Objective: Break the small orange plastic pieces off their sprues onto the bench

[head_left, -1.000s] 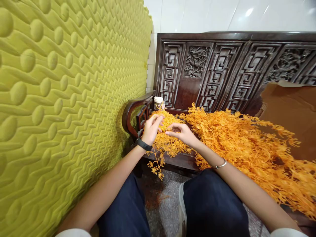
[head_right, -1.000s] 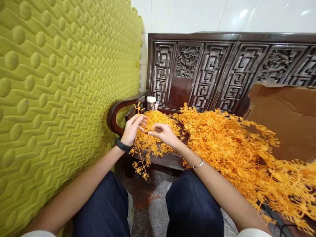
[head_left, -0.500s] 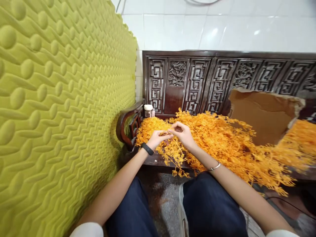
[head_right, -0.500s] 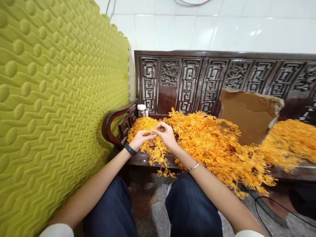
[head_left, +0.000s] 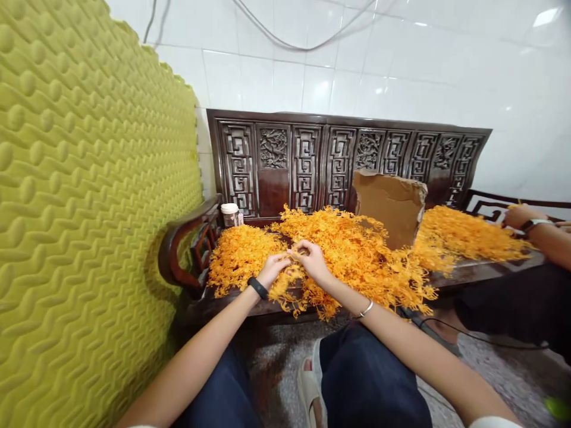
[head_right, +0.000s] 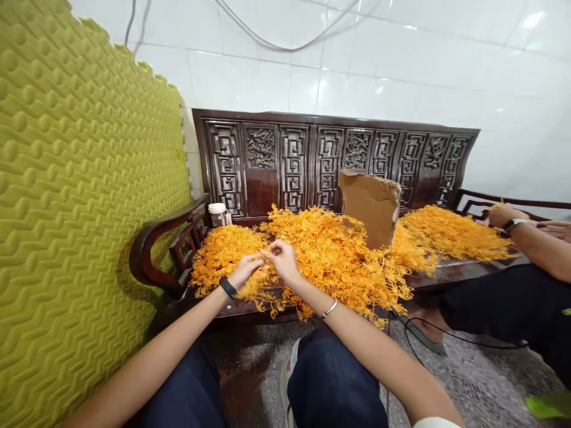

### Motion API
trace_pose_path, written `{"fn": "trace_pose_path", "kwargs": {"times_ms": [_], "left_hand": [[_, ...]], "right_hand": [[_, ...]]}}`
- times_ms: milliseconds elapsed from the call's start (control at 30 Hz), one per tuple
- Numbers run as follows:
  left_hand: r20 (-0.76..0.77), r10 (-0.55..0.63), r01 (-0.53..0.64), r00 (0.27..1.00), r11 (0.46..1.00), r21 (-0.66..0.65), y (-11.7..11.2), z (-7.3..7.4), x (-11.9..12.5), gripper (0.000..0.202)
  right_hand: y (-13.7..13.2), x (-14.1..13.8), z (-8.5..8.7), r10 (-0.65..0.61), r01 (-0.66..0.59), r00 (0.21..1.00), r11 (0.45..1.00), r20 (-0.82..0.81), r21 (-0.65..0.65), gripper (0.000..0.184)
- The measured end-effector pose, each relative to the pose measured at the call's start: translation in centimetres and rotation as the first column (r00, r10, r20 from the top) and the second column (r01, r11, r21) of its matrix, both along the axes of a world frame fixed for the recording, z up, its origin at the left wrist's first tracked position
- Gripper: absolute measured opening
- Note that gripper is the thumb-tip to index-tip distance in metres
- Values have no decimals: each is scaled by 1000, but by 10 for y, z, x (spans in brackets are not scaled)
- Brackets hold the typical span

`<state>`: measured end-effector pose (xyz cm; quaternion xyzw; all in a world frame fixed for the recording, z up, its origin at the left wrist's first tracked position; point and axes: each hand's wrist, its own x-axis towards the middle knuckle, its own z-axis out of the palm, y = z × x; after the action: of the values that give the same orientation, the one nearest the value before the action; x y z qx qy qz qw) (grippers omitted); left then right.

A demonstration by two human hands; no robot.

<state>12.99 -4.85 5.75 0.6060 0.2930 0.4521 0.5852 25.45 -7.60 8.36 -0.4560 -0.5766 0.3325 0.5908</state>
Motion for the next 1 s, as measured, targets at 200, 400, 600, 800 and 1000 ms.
{"fn": "trace_pose_path", "kwargs": {"times_ms": [200,400,600,800,1000], "left_hand": [[-21,94,-94,995,995,20,-13,3,-16,34],[-22,264,-262,964,963,61,-37,24,-34,43],[-31,349,-342,937,931,126,-60,44,-47,39],[-23,359,-351,933,923,155,-67,44,-55,43],[-10,347,-341,938,925,165,-62,43,-54,42]], "right_hand": [[7,-4,3,127,-132,989,989,-77,-73,35],[8,-28,8,271,-312,930,939,-250,-145,31],[2,-43,16,356,-455,856,863,-375,-218,21],[-4,-53,18,379,-525,811,807,-446,-269,12],[-4,-56,16,340,-505,800,826,-495,-250,7]]}}
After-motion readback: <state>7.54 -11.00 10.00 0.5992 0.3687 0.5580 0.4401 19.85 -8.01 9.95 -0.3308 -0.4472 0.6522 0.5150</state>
